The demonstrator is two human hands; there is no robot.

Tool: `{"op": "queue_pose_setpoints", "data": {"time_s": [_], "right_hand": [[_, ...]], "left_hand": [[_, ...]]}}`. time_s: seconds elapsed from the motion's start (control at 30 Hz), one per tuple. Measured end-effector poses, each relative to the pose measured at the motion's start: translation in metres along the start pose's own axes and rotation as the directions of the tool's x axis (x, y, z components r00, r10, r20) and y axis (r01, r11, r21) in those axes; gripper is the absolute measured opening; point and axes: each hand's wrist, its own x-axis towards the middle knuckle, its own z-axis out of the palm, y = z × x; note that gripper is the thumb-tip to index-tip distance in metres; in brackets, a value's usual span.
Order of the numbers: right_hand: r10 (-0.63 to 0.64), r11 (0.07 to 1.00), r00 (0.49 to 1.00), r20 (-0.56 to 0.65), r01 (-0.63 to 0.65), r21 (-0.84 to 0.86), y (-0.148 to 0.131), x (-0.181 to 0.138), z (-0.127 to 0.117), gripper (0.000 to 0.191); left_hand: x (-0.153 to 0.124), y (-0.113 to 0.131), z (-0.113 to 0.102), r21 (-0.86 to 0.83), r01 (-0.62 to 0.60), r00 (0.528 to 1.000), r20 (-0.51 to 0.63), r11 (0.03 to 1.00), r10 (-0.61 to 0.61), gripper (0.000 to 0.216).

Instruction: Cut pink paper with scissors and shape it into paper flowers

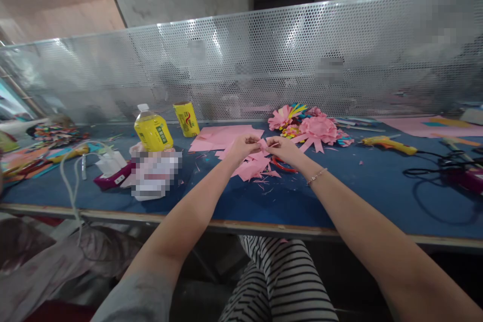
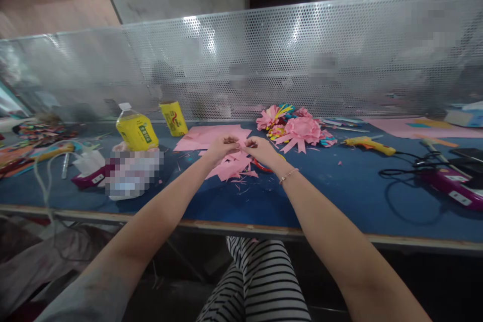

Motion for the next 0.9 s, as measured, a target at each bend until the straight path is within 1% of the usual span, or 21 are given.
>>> {"op": "queue_pose_setpoints", "data": {"time_s": [0.1,0.23,0.33,0.4,0.47,0.57,0.73,0.9], "right_hand": [[-0.003,1.000,1.000,0.013,0.003,-0.015,0.002,0.001,0.000,0.017],[0.027,0.996,0.999,0.021,-0.028,0.088,0.003,0.001,0.000,0.016],[0.061,0.983,0.998,0.005,-0.061,0.173,0.001,0.000,0.000,0.016],[0.076,0.967,0.997,0.018,-0.078,0.243,-0.002,-0.001,0.001,0.015],[0.082,0.955,0.996,0.029,-0.087,0.283,-0.004,-0.002,0.001,0.013],[0.085,0.956,0.996,0.017,-0.087,0.280,-0.008,-0.003,0.001,0.012],[0.102,0.953,0.995,-0.021,-0.091,0.287,-0.009,-0.003,0.001,0.011],[0.113,0.939,0.994,0.012,-0.111,0.326,-0.005,-0.001,0.001,0.013]], "left_hand": [[-0.001,0.003,0.003,-0.069,0.022,1.000,0.024,0.997,-0.020,0.017],[-0.003,0.005,0.005,-0.125,0.041,0.996,0.089,0.991,-0.030,0.020],[-0.005,0.006,0.005,-0.132,0.092,0.985,0.157,0.987,-0.071,0.024],[-0.006,0.005,0.004,-0.143,0.124,0.972,0.219,0.982,-0.090,0.023],[-0.006,0.004,0.003,-0.151,0.125,0.963,0.255,0.981,-0.084,0.019],[-0.005,0.003,0.001,-0.121,0.101,0.968,0.240,0.988,-0.070,0.020],[-0.005,0.003,0.001,-0.041,0.096,0.979,0.185,0.995,-0.087,0.024],[-0.007,0.004,0.002,-0.023,0.075,0.984,0.162,0.997,-0.070,0.023]]}}
